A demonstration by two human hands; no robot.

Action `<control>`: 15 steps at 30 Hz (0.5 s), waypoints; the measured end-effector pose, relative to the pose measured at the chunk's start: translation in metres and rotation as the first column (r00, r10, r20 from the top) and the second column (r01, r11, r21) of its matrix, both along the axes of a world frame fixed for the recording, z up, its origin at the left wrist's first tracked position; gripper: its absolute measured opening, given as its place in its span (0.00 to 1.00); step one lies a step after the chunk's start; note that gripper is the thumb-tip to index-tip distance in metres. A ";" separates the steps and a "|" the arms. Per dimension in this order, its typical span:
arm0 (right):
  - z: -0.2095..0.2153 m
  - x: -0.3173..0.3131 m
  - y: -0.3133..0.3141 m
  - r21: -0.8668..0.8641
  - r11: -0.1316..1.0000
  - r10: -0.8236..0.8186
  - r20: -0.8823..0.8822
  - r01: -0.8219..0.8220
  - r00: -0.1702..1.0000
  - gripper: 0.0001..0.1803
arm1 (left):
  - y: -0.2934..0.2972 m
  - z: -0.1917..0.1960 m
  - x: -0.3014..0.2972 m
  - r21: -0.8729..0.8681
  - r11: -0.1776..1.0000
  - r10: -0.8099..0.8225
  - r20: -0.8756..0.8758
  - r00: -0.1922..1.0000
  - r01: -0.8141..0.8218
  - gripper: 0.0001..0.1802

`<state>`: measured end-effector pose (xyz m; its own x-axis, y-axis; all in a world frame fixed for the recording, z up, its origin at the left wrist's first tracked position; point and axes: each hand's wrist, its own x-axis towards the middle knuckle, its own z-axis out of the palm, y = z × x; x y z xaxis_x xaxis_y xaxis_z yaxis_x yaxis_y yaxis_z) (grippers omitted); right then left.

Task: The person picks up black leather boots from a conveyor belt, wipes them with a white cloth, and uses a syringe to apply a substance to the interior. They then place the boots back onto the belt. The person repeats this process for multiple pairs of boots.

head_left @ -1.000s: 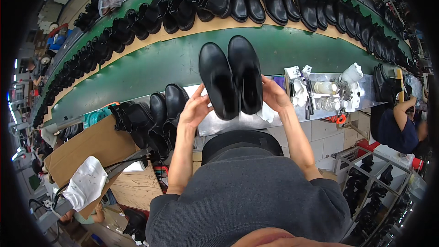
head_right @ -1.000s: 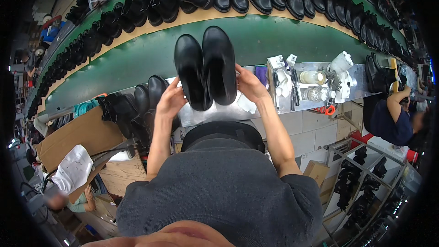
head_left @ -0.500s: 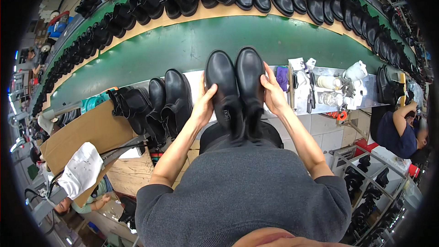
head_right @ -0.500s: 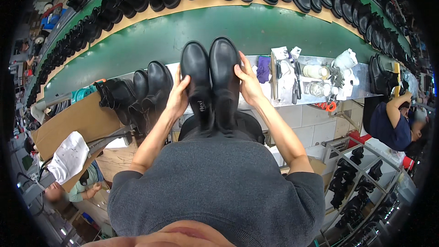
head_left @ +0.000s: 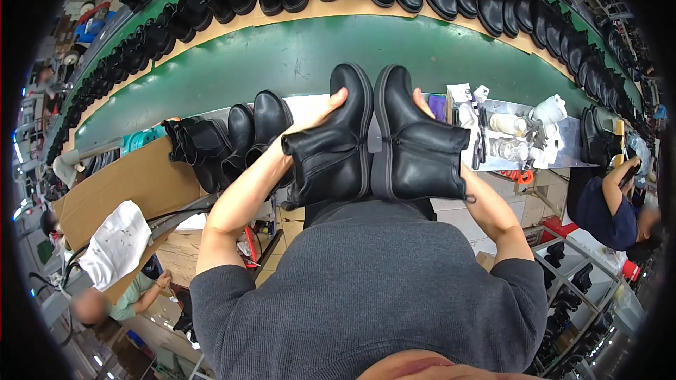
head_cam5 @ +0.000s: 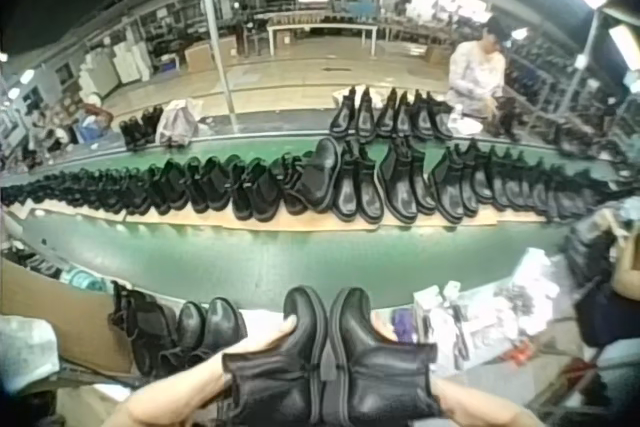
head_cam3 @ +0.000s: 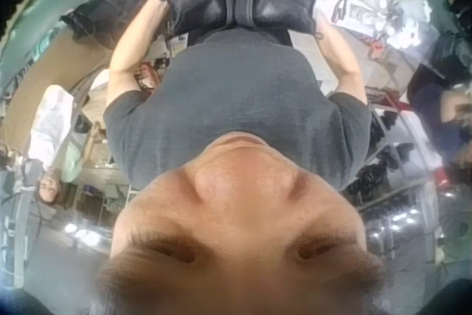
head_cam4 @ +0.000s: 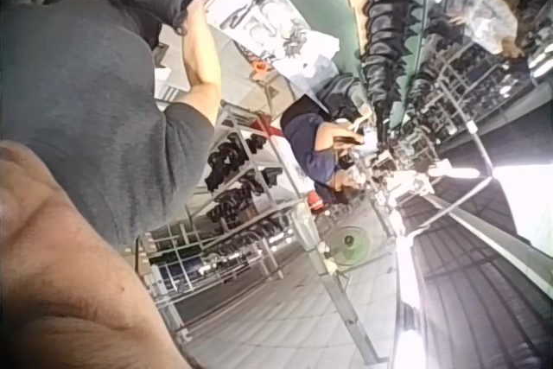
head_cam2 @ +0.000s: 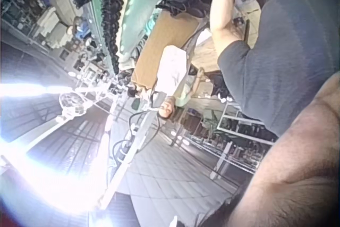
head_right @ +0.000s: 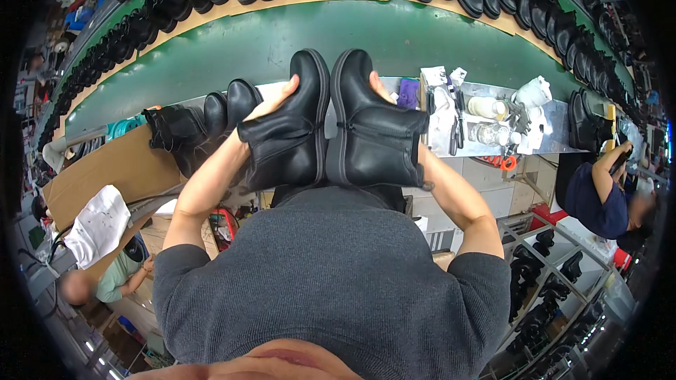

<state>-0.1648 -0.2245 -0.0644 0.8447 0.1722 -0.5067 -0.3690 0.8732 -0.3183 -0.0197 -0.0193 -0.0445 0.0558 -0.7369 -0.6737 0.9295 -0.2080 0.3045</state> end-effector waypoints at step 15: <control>0.050 0.003 -0.009 -0.718 0.655 0.259 -0.079 -0.235 0.963 0.37 | 0.005 0.008 0.011 0.151 0.975 -0.220 0.760 0.612 0.164 0.46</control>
